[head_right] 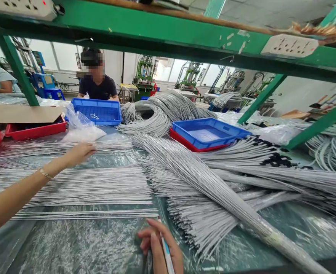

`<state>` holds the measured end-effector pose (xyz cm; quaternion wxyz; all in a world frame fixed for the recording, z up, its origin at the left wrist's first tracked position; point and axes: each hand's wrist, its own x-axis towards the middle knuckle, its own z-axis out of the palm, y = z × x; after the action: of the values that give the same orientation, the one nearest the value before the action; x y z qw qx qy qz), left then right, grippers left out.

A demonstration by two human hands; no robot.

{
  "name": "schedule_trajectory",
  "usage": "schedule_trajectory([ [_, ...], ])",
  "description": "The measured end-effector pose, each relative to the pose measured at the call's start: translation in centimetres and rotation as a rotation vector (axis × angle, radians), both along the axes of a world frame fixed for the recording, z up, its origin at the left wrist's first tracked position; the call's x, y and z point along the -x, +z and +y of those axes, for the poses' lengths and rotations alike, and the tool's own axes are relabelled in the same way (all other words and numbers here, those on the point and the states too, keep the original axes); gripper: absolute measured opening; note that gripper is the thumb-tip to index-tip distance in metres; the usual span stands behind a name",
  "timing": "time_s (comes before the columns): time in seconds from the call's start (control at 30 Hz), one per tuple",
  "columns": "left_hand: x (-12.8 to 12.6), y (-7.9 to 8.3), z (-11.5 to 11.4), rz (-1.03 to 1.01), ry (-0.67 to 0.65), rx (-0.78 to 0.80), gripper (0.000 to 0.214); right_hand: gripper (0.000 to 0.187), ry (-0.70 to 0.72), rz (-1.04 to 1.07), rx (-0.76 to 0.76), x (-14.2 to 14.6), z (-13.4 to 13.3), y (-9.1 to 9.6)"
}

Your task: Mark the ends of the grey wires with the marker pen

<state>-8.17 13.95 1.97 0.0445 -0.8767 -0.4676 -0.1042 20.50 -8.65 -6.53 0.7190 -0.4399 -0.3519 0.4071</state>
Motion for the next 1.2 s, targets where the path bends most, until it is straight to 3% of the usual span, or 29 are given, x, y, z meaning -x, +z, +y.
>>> schedule_trajectory([
  [0.17,-5.0,-0.7,-8.7,0.07,-0.27,0.15,0.029,0.016,0.07,-0.069,-0.141,-1.6,0.0,-1.0],
  [0.3,-7.3,-2.4,-13.1,0.17,-0.31,0.237,0.043,0.014,0.057,-0.072,-0.16,-1.5,-0.2,-0.9],
  [0.4,-7.7,-3.5,-13.7,0.141,-0.317,0.286,0.021,0.014,0.013,-0.015,-0.141,-1.0,-0.4,-0.6],
  [0.53,-7.3,-3.5,-13.5,0.12,-0.337,0.284,0.022,0.011,-0.047,0.026,-0.207,-0.9,-0.6,-0.2],
  [0.63,-6.8,-1.8,-13.3,-0.041,-0.263,0.496,0.029,0.012,-0.142,0.047,-0.269,-1.1,-1.0,0.0],
  [0.7,-6.6,0.0,-13.2,-0.202,-0.241,0.697,0.035,0.019,-0.165,0.082,-0.149,-1.0,-1.5,0.2],
  [0.8,-6.7,2.5,-13.7,-0.296,-0.315,0.863,0.042,0.038,-0.025,0.056,0.054,-0.4,-2.0,0.6],
  [0.9,-7.0,3.8,-14.6,-0.199,-0.373,0.942,0.042,0.052,0.125,0.069,0.029,0.2,-1.9,1.3],
  [1.03,-8.2,3.5,-16.1,-0.101,-0.371,1.012,0.04,0.041,0.138,0.142,0.0,0.9,-1.2,1.8],
  [1.2,-11.5,1.2,-17.7,-0.309,-0.41,0.783,0.032,0.037,0.201,-0.05,-0.081,1.1,-1.0,0.7],
])
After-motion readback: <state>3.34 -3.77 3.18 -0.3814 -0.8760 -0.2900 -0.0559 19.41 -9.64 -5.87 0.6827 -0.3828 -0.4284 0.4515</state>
